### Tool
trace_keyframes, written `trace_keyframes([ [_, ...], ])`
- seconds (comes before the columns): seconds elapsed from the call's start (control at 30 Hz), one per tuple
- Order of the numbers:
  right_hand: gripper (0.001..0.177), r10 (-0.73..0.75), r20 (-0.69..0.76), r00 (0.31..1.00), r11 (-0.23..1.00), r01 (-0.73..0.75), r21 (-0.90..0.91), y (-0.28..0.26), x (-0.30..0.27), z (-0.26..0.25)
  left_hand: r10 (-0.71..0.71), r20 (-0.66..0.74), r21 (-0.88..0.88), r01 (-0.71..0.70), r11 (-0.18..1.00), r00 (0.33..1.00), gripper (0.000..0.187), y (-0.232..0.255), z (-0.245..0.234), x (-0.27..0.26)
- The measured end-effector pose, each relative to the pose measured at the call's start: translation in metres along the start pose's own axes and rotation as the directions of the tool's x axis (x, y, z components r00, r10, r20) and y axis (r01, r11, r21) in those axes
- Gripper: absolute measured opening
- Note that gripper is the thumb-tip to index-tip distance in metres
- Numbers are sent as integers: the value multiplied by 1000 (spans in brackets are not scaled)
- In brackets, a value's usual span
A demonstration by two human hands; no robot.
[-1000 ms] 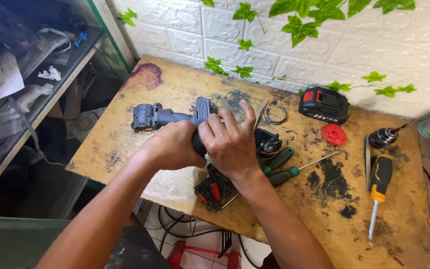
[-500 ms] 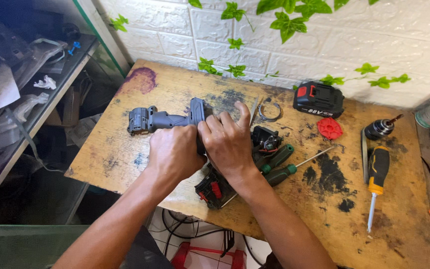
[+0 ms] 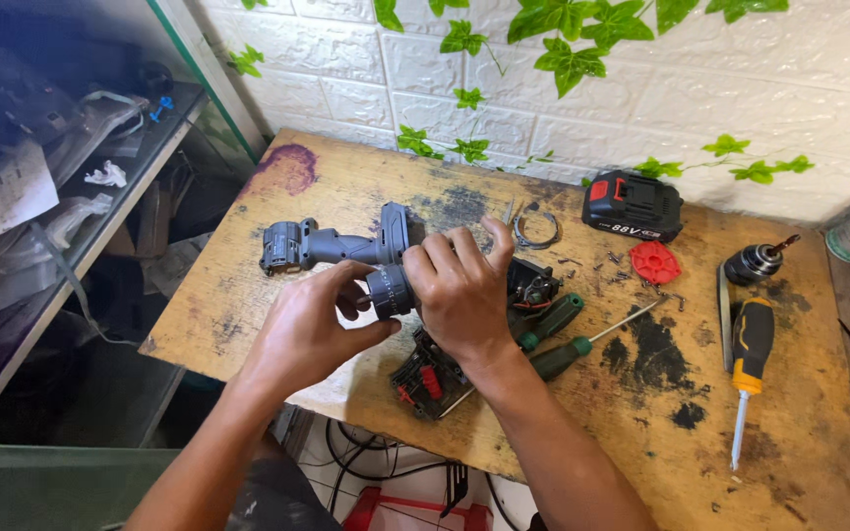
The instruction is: The person assembles a cordless drill by hand, inserting the motor and gear assembly into the main body and aligning internal components. They use a screwdriver to tighten screws and secure the parts together on a cluttered workbench.
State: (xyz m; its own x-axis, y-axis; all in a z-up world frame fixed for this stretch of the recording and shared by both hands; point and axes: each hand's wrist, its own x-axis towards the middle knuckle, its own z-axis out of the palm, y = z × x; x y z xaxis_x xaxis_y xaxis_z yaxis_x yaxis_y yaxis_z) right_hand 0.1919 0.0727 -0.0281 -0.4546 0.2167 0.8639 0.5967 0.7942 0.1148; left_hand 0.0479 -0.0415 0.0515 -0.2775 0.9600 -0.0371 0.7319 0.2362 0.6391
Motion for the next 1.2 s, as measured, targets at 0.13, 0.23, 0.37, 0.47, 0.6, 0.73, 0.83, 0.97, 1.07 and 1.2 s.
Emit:
trace_keyframes([
  [0.13,18,-13,-18,1000,1000,13,-3,0,2,1,76,-25,-11,-76,997,997,64,-18,7,4],
  [0.23,18,-23,-20,1000,1000,23,-4,-2,3,-1,109,-13,102,-107,989,994,65,-16,9,4],
  [0.37,18,-44,-32,999,999,43,-25,-4,3,-1,170,-91,498,-104,861,981,62,-28,36,12],
  [0.47,16,-47,-28,998,998,46,-44,-4,2,0,149,-122,573,-53,818,981,57,-30,53,21],
  [0.6,12,-39,-22,999,998,38,-49,-1,0,1,195,-166,590,-61,805,967,39,-20,59,23],
  [0.73,10,-17,1,1000,1000,17,-19,3,4,-7,344,-225,682,-104,724,911,24,-12,60,19],
  [0.83,11,0,19,1000,1000,0,-2,4,2,-4,438,-254,759,-103,643,862,22,-15,67,16],
  [0.97,17,-16,2,1000,999,16,-28,4,0,0,415,-318,764,-29,644,852,17,-18,77,17],
  [1.07,18,-40,-10,999,999,40,-22,6,-1,1,269,-277,668,-16,744,922,26,-17,76,23],
  [1.2,18,-59,-34,998,998,59,-4,6,-4,7,168,-202,577,-21,817,965,34,-23,72,27],
])
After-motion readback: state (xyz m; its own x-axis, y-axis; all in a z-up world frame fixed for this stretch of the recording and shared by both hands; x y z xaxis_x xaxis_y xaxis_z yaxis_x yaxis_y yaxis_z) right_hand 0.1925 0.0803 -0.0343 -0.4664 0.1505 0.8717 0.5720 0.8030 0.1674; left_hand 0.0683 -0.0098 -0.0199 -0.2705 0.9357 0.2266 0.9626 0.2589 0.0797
